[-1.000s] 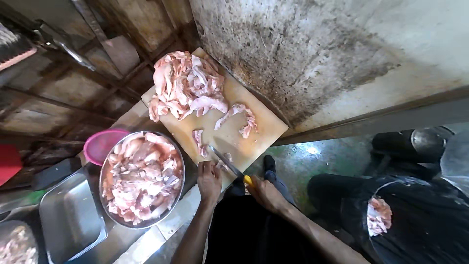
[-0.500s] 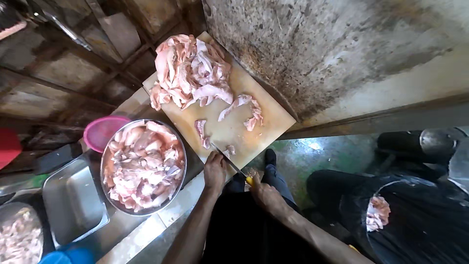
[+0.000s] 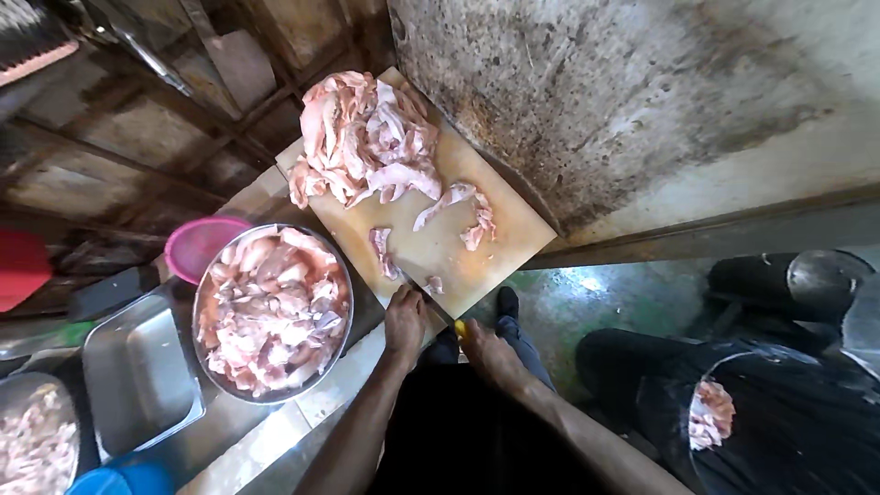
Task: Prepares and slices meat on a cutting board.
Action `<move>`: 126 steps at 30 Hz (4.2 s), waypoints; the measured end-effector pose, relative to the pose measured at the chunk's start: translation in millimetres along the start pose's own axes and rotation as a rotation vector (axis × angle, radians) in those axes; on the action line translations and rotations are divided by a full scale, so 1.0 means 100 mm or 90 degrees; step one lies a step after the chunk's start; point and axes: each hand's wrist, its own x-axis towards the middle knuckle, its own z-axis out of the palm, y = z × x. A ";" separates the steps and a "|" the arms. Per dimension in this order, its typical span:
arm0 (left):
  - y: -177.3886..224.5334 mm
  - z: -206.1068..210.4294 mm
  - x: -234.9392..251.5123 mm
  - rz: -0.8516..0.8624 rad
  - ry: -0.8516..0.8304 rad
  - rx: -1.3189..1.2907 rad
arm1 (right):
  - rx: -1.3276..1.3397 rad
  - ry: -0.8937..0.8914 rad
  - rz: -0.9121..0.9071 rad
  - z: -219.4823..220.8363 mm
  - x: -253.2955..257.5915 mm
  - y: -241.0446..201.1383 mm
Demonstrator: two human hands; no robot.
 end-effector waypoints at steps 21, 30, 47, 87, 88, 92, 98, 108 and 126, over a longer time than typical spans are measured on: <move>0.06 -0.36 0.20 -0.081 -0.009 0.058 | 0.133 0.250 -0.149 -0.21 -0.24 1.09; 0.49 -0.21 0.57 -0.009 -0.191 -0.064 | 0.232 0.368 -0.135 -0.22 -0.32 0.90; -0.03 -0.29 0.06 -0.071 -0.211 0.059 | -0.020 0.297 0.009 -0.84 0.20 0.99; -0.24 -0.94 1.12 -0.175 -0.002 -0.252 | 0.159 0.357 -0.101 0.12 -0.40 1.05; -0.22 -0.86 1.08 -0.170 -0.012 -0.290 | 0.161 0.351 -0.099 0.12 -0.40 1.06; -0.17 -0.55 0.85 -0.191 -0.078 -0.343 | 0.147 0.335 -0.090 0.07 -0.37 1.08; -0.06 -0.49 0.49 -0.166 -0.218 -0.350 | 0.131 0.335 -0.094 0.01 -0.33 1.07; -0.11 -0.84 0.88 -0.235 -0.034 -0.052 | 0.180 0.322 -0.047 0.16 -0.39 1.17; 0.08 -0.73 1.03 0.133 -0.103 -0.103 | 0.202 0.314 -0.045 0.25 -0.42 1.14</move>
